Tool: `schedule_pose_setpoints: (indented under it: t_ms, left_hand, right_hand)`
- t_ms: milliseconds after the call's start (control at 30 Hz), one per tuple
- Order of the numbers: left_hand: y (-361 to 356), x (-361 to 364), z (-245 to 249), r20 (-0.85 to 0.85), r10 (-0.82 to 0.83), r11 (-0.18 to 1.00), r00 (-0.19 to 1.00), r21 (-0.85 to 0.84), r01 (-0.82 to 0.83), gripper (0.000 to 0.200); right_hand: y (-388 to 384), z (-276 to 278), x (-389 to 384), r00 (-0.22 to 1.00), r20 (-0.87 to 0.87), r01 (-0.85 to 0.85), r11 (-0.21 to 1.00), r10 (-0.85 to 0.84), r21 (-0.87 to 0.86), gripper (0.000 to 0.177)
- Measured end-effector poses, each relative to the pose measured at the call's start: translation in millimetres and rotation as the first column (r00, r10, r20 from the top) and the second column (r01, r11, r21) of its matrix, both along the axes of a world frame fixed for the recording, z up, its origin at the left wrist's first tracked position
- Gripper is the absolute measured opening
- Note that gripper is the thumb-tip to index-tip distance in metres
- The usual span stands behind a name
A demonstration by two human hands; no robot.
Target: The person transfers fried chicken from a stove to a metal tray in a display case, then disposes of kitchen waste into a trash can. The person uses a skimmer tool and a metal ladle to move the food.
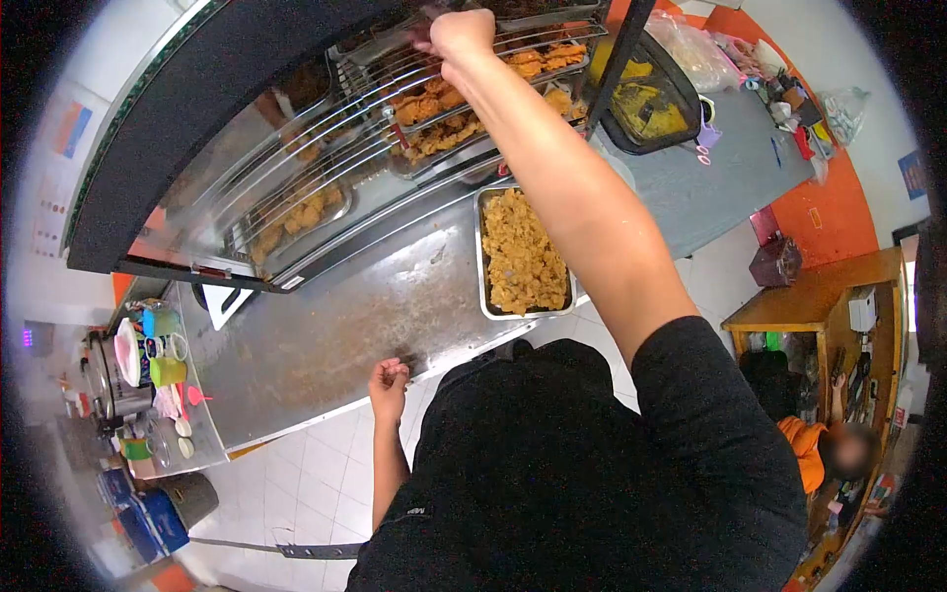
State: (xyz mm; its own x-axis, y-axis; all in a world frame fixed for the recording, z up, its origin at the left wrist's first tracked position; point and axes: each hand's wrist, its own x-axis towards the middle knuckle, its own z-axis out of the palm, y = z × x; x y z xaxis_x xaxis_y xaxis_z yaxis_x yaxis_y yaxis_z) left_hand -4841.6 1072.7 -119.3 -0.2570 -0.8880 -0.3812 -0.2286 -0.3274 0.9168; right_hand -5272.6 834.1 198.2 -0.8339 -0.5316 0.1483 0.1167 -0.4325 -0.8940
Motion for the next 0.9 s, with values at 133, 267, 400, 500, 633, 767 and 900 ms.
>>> schedule_pose_setpoints:
  t_ms: [133, 267, 400, 500, 633, 767, 900]
  left_hand:
    - [2, -3, -2, 0.028, -0.022, 1.000, 0.999, 0.000, 0.022, 0.019]
    - [7, -7, -5, 0.015, -0.043, 0.999, 0.999, 0.003, 0.043, 0.019]
    - [4, -7, -7, -0.011, -0.070, 0.997, 0.997, 0.014, 0.071, 0.019]
    - [2, -9, -13, -0.034, -0.093, 0.996, 0.995, 0.009, 0.093, 0.019]
    - [1, -22, 3, -0.016, -0.145, 0.989, 0.989, 0.022, 0.145, 0.019]
    - [-2, -47, 23, -0.033, -0.221, 0.975, 0.975, 0.008, 0.221, 0.017]
    - [2, -75, 56, -0.082, -0.262, 0.965, 0.961, -0.004, 0.263, 0.017]
  right_hand:
    - [20, 0, -20, 0.984, -0.179, -0.010, 0.998, -0.002, -0.066, 0.007]
    - [56, 2, -34, 0.989, -0.145, -0.023, 0.980, -0.006, -0.198, 0.017]
    - [125, 11, -41, 0.985, -0.159, 0.051, 0.991, -0.071, -0.124, 0.017]
    - [195, 16, -44, 0.991, -0.099, 0.084, 0.994, -0.091, -0.073, 0.014]
    - [286, 0, -62, 0.989, -0.123, 0.075, 0.994, -0.085, -0.082, 0.010]
    - [358, 1, -57, 0.997, -0.048, 0.062, 0.998, -0.062, -0.010, 0.009]
    - [401, -27, -53, 0.999, 0.037, -0.040, 0.988, 0.035, 0.147, 0.012]
